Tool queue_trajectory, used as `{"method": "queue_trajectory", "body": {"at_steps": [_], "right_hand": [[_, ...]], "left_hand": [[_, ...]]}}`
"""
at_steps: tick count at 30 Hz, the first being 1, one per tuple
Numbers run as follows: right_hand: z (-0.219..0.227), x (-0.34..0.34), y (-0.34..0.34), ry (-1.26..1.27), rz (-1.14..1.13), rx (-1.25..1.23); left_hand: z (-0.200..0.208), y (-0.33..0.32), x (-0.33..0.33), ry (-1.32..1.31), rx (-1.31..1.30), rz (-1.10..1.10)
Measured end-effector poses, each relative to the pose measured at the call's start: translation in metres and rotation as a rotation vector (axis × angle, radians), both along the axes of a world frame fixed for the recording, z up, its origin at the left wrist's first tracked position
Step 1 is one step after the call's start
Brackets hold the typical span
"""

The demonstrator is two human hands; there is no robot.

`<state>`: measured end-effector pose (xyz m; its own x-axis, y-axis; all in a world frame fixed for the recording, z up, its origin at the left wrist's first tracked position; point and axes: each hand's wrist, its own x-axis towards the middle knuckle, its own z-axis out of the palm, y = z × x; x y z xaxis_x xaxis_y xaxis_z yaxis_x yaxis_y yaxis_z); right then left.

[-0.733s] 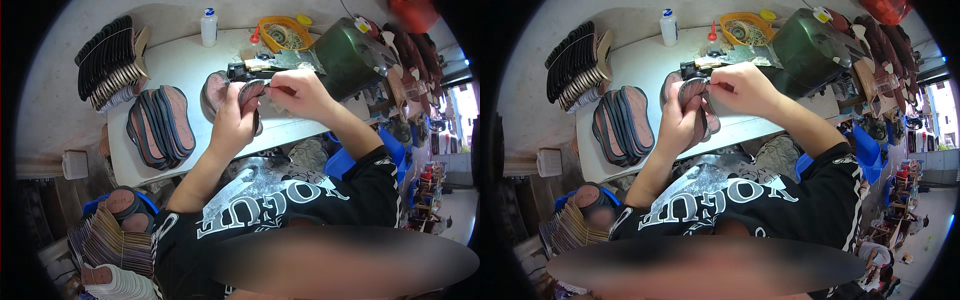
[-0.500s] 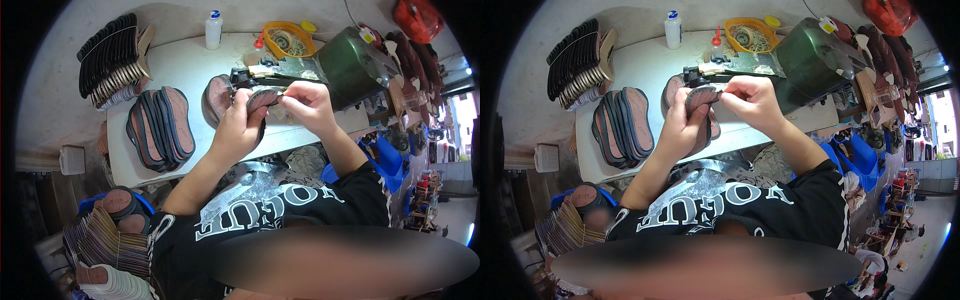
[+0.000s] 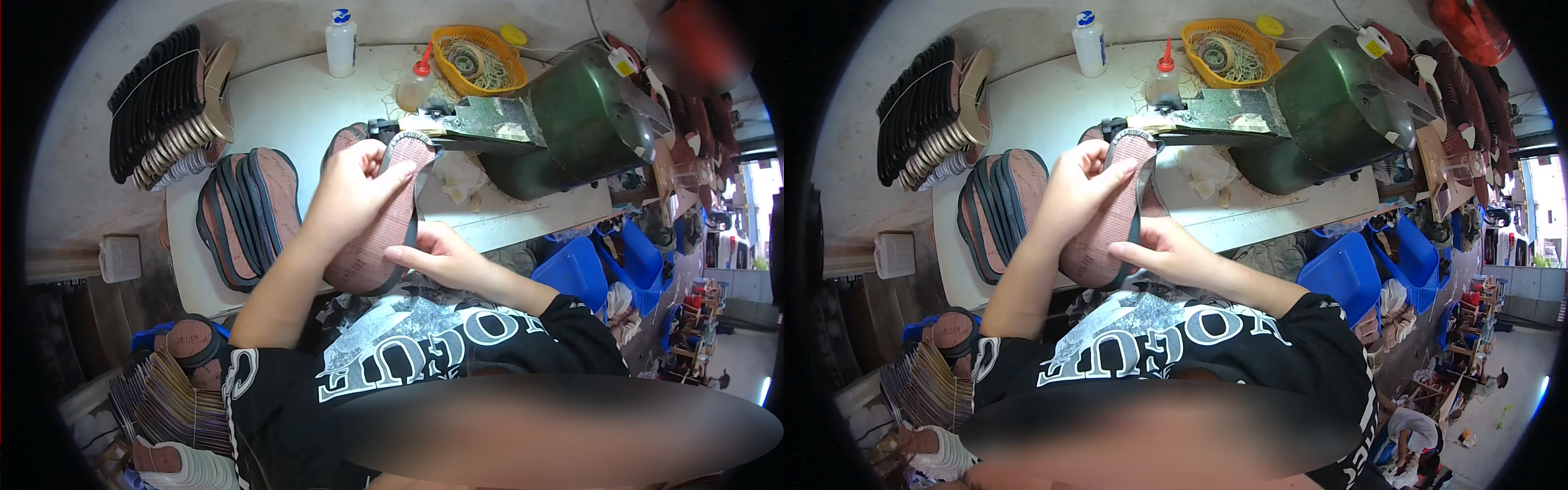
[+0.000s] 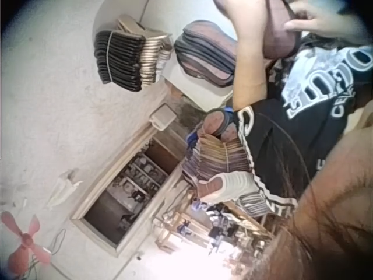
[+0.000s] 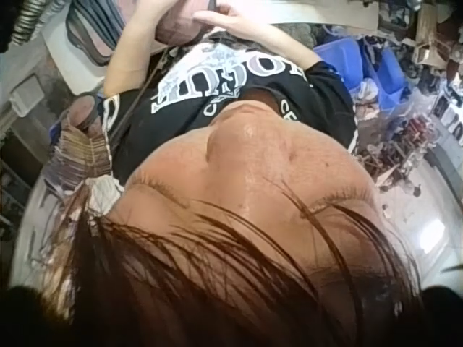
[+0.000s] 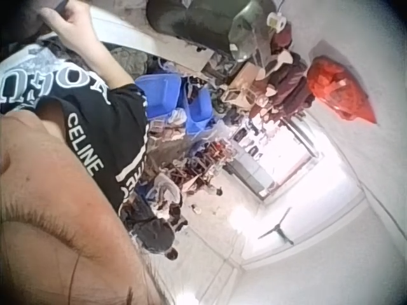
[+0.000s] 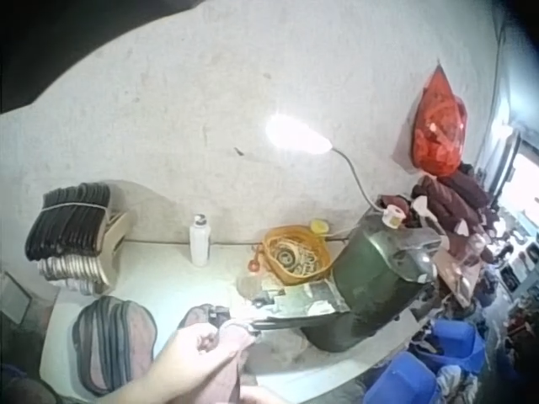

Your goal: The recorder is picking up shoe soles from a stack, inspecting them individually, and placing them into a separate pile.

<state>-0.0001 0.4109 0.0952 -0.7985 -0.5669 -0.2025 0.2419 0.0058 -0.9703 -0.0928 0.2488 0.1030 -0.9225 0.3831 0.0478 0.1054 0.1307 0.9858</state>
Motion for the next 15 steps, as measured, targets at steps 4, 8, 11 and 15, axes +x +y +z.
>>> {"method": "queue_trajectory", "body": {"at_steps": [4,8,11,15], "right_hand": [[-0.007,-0.007,-0.017,-0.165,-0.193,-0.249],[-0.005,-0.017,-0.032,-0.182,-0.301,-0.421],[-0.003,-0.023,-0.031,-0.214,-0.315,-0.442],[0.005,-0.030,-0.021,-0.253,-0.272,-0.474]], "left_hand": [[0.003,0.000,-0.033,-0.112,-0.097,-0.075],[0.012,0.002,-0.059,-0.194,-0.185,-0.183],[0.021,0.007,-0.068,-0.223,-0.252,-0.246],[0.025,0.012,-0.074,-0.290,-0.320,-0.298]]}}
